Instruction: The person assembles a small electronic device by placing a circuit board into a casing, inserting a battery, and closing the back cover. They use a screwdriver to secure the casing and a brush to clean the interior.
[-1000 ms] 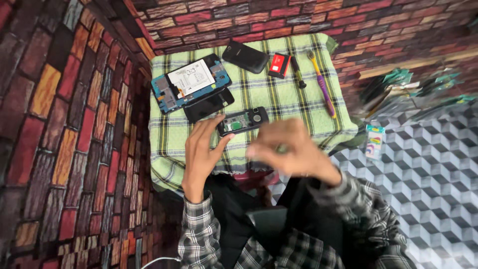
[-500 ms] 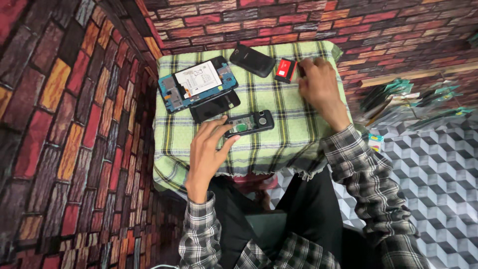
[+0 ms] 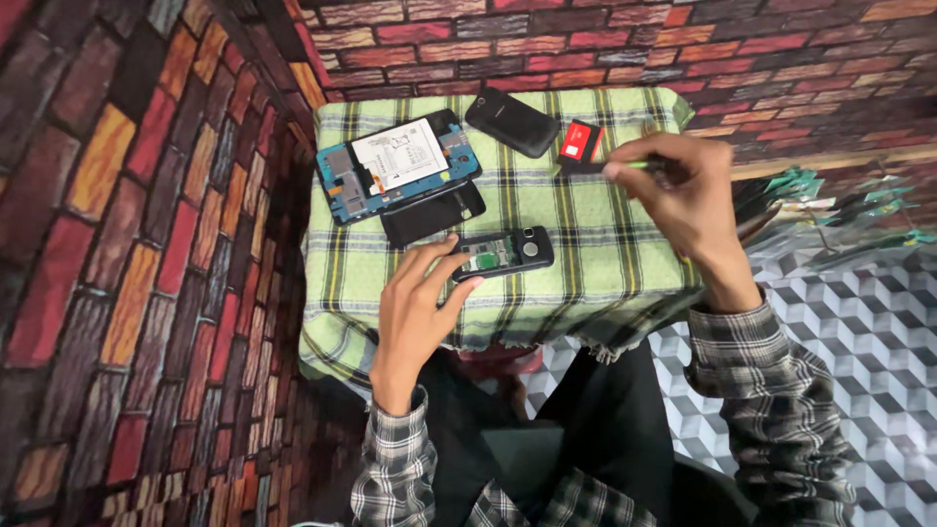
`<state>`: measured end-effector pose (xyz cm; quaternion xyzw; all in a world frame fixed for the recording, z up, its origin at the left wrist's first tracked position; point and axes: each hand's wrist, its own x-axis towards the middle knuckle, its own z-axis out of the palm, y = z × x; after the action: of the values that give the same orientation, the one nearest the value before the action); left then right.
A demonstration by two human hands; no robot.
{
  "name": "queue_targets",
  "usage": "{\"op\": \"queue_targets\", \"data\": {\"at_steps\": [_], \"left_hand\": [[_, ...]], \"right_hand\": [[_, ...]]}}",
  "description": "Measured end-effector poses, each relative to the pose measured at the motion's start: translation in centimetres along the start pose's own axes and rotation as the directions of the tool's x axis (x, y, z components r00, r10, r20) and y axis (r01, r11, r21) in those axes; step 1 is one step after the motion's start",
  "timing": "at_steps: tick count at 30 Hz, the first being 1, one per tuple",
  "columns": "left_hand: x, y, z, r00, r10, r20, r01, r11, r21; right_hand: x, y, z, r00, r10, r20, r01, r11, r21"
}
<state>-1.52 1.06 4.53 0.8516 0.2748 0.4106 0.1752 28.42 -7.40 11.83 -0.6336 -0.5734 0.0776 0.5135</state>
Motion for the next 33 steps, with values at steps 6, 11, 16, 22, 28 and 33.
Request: {"op": "queue_targets", "data": {"at_steps": [6,11,16,22,28,33], "left_hand": [[-0.1,0.7,-0.5,1.000,-0.019,0.005,0.019,1.000,-0.023],[-0.3,1.2,-0.7,0.999,-0.045,0.009,0.045,0.999,-0.012],[-0.3,1.7,-0.9,0.999,-0.032,-0.019,0.033,0.999,0.009],[-0.3,2.2,-1.2,1.000,-0.024,-0.005,0.024,1.000,0.013],[-0.5,2.2,-0.9,1.000,-0.015,0.008,0.015,1.000,0.024],[-0.6,2.3,-1.0,1.000,-0.020,0.015,0.020,1.000,0.023]], "right_hand": [[-0.3,-1.1,3.5,0.974,0.068,0.218,-0.195,0.747,0.636],[0.5,-0.7,6.8,0.943,0.019,0.333,-0.296,0.507,0.809],[0.1,-0.6,8.2,0.921,0.002,0.389,-0.306,0.621,0.722],[-1.0,-0.4,9.4,0.928,-0.162,0.335,-0.139,0.684,0.716],[-2.4,-0.2,8.7,0.926,-0.133,0.354,-0.115,0.793,0.598],[-2.8,-0.4,8.9,0.920,-0.160,0.358,-0.095,0.796,0.598]]}}
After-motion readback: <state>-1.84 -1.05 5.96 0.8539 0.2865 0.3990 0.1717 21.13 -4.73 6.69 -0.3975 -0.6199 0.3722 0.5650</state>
